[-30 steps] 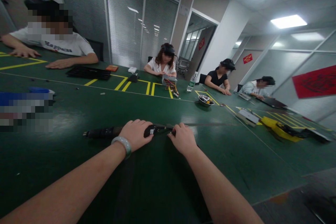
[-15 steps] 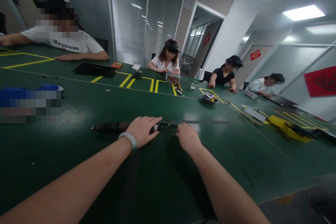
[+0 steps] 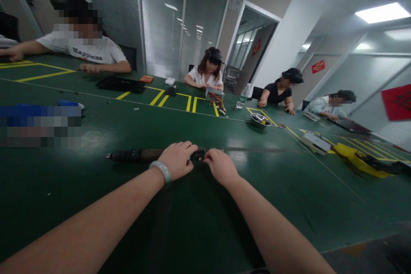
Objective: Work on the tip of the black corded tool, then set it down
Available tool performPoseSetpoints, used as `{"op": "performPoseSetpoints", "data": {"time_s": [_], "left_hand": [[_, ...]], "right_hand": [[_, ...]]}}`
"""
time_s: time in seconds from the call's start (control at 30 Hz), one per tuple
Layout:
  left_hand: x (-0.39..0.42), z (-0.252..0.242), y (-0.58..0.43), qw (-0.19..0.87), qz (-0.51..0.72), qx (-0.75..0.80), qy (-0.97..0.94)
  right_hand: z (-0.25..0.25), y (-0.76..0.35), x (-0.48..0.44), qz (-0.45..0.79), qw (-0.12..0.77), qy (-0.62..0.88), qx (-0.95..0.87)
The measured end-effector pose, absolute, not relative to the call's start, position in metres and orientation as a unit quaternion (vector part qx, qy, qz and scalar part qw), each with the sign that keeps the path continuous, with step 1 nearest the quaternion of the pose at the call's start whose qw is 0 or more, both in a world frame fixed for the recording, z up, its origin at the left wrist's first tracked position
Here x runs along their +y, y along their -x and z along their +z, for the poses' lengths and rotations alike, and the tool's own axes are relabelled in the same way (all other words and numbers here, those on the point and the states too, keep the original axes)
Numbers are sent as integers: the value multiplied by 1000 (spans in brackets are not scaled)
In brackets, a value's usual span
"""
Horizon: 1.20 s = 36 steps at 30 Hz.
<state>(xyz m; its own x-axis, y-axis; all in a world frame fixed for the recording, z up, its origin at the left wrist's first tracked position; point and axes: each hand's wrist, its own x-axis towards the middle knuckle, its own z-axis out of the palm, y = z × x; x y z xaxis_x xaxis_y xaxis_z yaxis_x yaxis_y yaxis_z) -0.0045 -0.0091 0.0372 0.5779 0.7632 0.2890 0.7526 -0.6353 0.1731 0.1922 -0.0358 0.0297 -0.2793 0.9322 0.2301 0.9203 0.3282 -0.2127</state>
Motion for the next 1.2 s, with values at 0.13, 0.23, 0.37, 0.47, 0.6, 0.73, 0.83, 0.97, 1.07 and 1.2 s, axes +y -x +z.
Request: {"op": "performPoseSetpoints", "data": {"time_s": [0.13,0.23,0.37,0.47,0.6,0.73,0.83,0.97,1.07,1.2], "left_hand": [[-8,36,2,6,165,431,-887],[-7,32,-2,-9,163,436,-885],[-6,31,-5,-11,164,437,-885],[-6,35,-1,5,160,419,-894],[-6,40,7,29,144,394,-907],[-6,39,10,30,150,391,-907],[-7,38,9,36,161,385,-908],[-6,36,7,33,178,368,-912],[-6,34,5,24,184,370,-910],[-8,33,0,20,179,379,-908]], "right_hand": [[25,-184,-38,18,150,562,-813],[22,-184,-36,15,163,568,-806],[22,-186,-34,12,180,575,-798],[23,-187,-35,15,184,582,-792],[27,-191,-39,37,178,571,-800],[28,-194,-40,50,187,560,-806],[29,-195,-38,54,191,554,-808],[27,-196,-36,54,200,541,-815],[26,-196,-35,48,203,540,-815],[27,-196,-34,38,192,549,-813]]}}
